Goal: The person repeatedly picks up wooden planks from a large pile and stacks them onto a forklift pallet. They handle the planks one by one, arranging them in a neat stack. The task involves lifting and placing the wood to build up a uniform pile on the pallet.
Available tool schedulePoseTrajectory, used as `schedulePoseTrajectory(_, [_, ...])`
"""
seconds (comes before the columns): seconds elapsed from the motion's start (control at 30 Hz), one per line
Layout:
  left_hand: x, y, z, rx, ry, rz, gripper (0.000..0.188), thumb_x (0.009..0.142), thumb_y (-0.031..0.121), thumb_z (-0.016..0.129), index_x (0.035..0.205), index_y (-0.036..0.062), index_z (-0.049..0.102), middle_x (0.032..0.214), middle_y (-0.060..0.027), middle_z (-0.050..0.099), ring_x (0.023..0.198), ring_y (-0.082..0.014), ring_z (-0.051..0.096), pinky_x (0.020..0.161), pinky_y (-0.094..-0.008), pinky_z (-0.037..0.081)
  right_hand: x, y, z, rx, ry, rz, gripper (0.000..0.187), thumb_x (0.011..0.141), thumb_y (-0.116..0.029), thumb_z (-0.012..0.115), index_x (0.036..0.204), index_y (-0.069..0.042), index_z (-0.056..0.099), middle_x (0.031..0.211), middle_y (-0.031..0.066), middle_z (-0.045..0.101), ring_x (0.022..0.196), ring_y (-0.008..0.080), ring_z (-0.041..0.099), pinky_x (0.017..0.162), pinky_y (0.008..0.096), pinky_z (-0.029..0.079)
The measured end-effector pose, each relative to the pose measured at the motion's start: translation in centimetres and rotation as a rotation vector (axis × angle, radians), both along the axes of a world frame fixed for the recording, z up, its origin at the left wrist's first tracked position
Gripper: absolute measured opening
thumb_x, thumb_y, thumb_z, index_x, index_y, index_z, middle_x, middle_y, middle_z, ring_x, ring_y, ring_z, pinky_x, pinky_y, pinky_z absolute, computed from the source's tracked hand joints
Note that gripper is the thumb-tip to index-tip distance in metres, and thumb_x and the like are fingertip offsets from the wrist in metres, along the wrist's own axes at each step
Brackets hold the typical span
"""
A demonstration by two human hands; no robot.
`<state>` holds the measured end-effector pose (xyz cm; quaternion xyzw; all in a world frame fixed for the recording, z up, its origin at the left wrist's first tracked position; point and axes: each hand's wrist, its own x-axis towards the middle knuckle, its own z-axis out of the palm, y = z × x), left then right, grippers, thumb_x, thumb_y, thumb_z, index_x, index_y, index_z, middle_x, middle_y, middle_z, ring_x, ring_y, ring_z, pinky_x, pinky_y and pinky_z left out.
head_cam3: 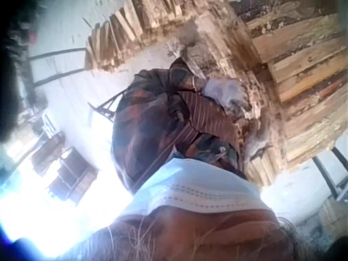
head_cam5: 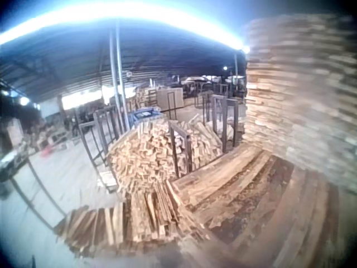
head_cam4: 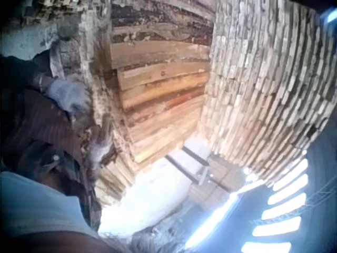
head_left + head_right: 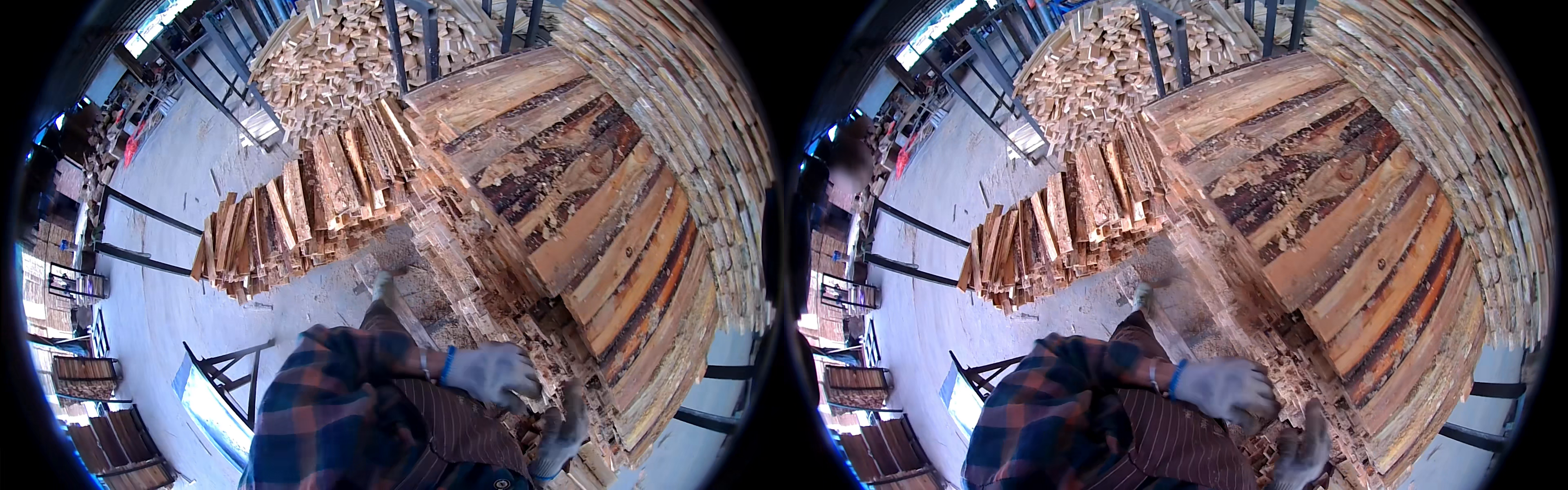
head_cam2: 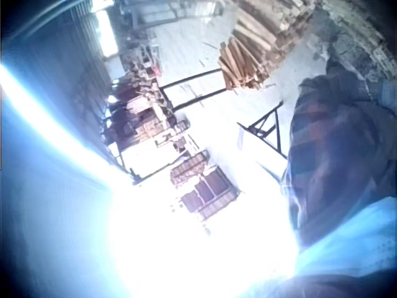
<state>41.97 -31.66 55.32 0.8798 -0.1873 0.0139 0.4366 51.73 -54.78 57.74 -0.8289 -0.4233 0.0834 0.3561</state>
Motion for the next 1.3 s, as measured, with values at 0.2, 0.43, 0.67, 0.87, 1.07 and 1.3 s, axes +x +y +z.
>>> schedulePoseTrajectory(0.2, [-13.7, 16.5, -13.7, -0.368, 0.594, 1.275, 0.059, 0.084, 0.050, 0.063, 0.129, 0.0126, 0.054, 0.115, -0.0173, 0.064, 0.103, -0.0284, 0.064, 0.085, -0.0341, 0.052, -3.5, 11.9, -19.2, -0.195, 0.852, 0.160, 0.046, 0.091, -0.016, 0.054, 0.133, 0.002, 0.049, 0.099, 0.0086, 0.067, 0.085, 0.0185, 0.064, 0.077, 0.0317, 0.053])
schedulePoseTrajectory(0.43, [-30.8, 31.0, -34.4, -0.554, 0.691, 2.268, 0.083, 0.075, 0.060, 0.069, 0.140, 0.0126, 0.046, 0.091, -0.0105, 0.069, 0.081, -0.0182, 0.065, 0.074, -0.0294, 0.049, -8.9, 34.9, -32.8, -0.294, 1.478, -0.240, 0.049, 0.088, -0.033, 0.067, 0.124, -0.002, 0.058, 0.102, 0.0055, 0.065, 0.083, 0.0154, 0.061, 0.073, 0.0297, 0.050])
schedulePoseTrajectory(0.67, [-36.8, 39.8, -48.8, -1.293, 0.528, 2.548, 0.083, 0.077, 0.045, 0.077, 0.142, 0.0058, 0.042, 0.122, -0.0114, 0.060, 0.086, -0.0133, 0.054, 0.077, -0.0268, 0.044, -11.9, 54.6, -54.5, -0.385, 1.556, -0.331, 0.040, 0.088, -0.040, 0.065, 0.113, -0.010, 0.058, 0.097, 0.0136, 0.067, 0.072, 0.0232, 0.064, 0.060, 0.0394, 0.054])
schedulePoseTrajectory(0.87, [-38.3, 45.7, -62.5, -1.847, 0.052, 2.384, 0.040, 0.083, 0.042, 0.072, 0.109, 0.0153, 0.056, 0.076, 0.0042, 0.036, 0.047, -0.0065, 0.030, 0.039, -0.0227, 0.024, -15.4, 67.2, -68.6, -0.137, 1.865, -0.181, 0.050, 0.089, -0.045, 0.062, 0.119, -0.007, 0.051, 0.089, 0.0085, 0.054, 0.080, 0.0225, 0.051, 0.072, 0.0372, 0.046])
schedulePoseTrajectory(1.07, [-35.8, 52.3, -70.8, -1.942, -0.136, 2.339, 0.051, 0.084, 0.061, 0.060, 0.083, 0.0109, 0.051, 0.069, -0.0022, 0.041, 0.050, -0.0207, 0.044, 0.047, -0.0354, 0.035, -21.5, 71.2, -76.1, 0.021, 1.949, -0.346, 0.054, 0.096, -0.048, 0.047, 0.137, -0.015, 0.039, 0.117, 0.0145, 0.055, 0.085, 0.0251, 0.058, 0.084, 0.0470, 0.051])
schedulePoseTrajectory(1.3, [-33.6, 52.4, -71.5, -1.873, -0.282, 2.231, 0.054, 0.088, 0.051, 0.061, 0.109, 0.0009, 0.059, 0.088, -0.0111, 0.063, 0.076, -0.0233, 0.064, 0.067, -0.0406, 0.056, -26.9, 69.5, -70.0, -0.331, 1.219, 0.476, 0.058, 0.100, -0.048, 0.033, 0.143, -0.009, 0.036, 0.122, 0.0205, 0.055, 0.108, 0.0274, 0.058, 0.103, 0.0421, 0.040])
